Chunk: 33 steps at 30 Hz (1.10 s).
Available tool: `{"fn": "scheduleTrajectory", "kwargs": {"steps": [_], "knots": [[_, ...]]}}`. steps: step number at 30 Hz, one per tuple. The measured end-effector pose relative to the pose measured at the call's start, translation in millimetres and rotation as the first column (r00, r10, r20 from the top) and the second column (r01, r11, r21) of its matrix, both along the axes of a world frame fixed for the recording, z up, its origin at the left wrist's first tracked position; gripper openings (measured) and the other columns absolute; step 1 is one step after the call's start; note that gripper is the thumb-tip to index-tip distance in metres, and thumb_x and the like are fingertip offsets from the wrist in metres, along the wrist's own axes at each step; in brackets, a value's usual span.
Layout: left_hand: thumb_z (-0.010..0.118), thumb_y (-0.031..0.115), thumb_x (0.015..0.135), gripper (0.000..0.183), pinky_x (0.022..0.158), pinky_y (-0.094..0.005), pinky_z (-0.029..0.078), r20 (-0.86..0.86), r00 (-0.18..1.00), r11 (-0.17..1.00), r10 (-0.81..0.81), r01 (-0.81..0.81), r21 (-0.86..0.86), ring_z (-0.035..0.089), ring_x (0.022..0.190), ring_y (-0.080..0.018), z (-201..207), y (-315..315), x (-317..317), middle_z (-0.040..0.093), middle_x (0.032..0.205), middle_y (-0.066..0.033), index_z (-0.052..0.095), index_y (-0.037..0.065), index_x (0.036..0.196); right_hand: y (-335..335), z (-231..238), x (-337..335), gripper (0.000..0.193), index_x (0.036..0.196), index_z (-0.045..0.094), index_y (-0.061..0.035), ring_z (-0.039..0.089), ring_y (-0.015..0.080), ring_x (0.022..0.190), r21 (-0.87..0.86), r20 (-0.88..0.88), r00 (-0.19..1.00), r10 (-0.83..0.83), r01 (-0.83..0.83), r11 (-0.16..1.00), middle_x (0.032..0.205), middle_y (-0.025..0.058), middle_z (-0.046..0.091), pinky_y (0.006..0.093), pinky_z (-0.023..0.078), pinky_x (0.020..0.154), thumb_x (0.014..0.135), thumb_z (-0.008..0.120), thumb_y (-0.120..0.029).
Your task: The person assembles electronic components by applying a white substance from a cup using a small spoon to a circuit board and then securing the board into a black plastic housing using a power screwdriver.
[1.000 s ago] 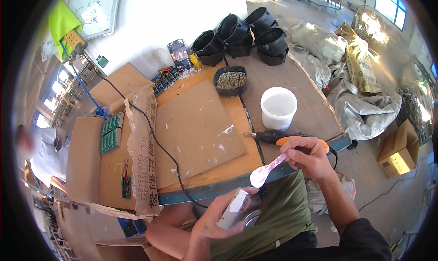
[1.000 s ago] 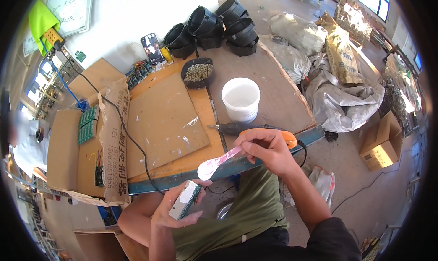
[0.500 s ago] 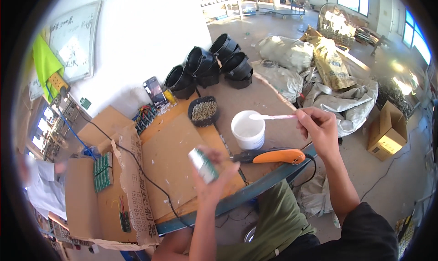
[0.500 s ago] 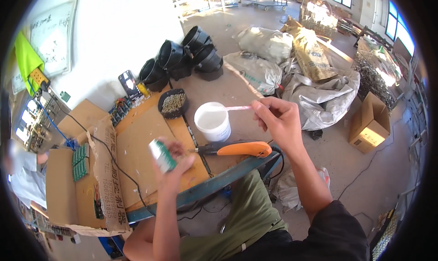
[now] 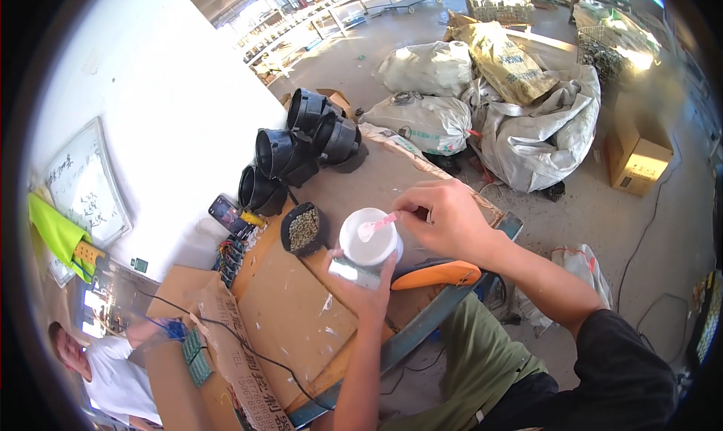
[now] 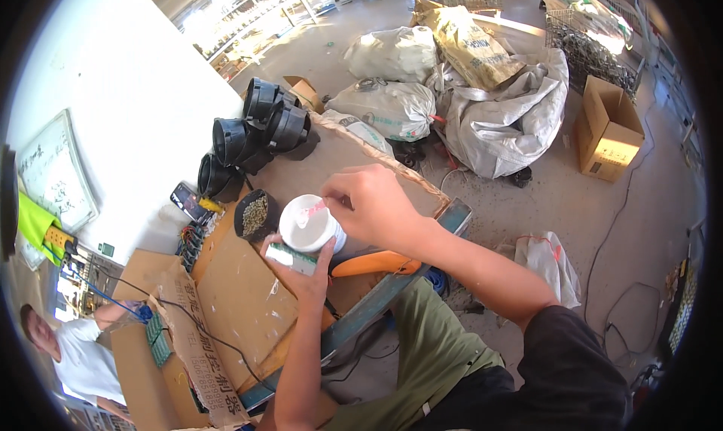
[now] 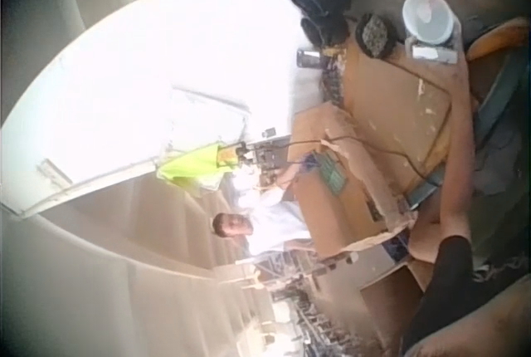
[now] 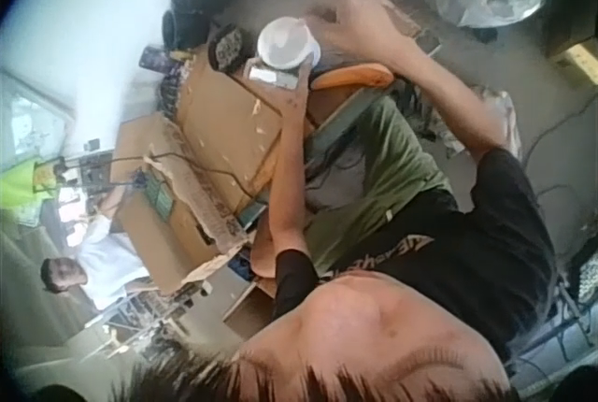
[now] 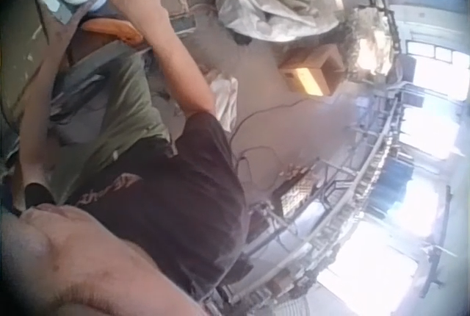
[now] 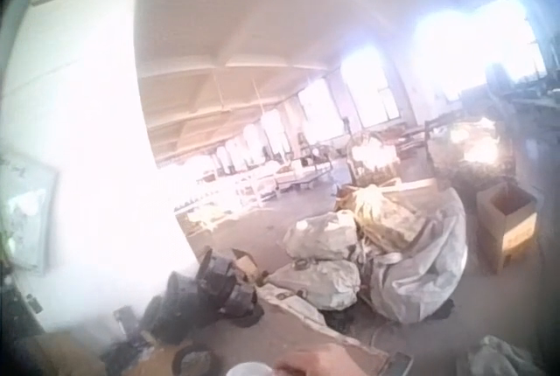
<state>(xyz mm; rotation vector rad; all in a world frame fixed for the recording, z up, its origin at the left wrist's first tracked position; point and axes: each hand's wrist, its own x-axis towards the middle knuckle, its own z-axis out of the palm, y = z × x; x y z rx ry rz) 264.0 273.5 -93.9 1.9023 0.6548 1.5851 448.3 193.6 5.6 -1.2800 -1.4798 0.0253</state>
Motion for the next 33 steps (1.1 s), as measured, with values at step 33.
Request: {"fn": "scheduleTrajectory", "kwargs": {"steps": [33], "knots": [[0.060, -0.003, 0.075, 0.039, 0.099, -0.0627, 0.046, -0.345, 0.929, 0.792, 0.136, 0.108, 0.602, 0.056, 0.118, -0.0503, 10, 8, -49, 0.055, 0.132, -0.0284, 0.052, -0.003, 0.112, -46, -40, 4, 0.011, 0.086, 0.064, -0.0017, 0.057, 0.0291, 0.058, -0.085, 0.346, 0.936, 0.060, -0.032, 0.996, 0.069, 0.0103, 0.056, 0.0383, 0.044, 0.051, 0.079, 0.070, 0.004]]}}
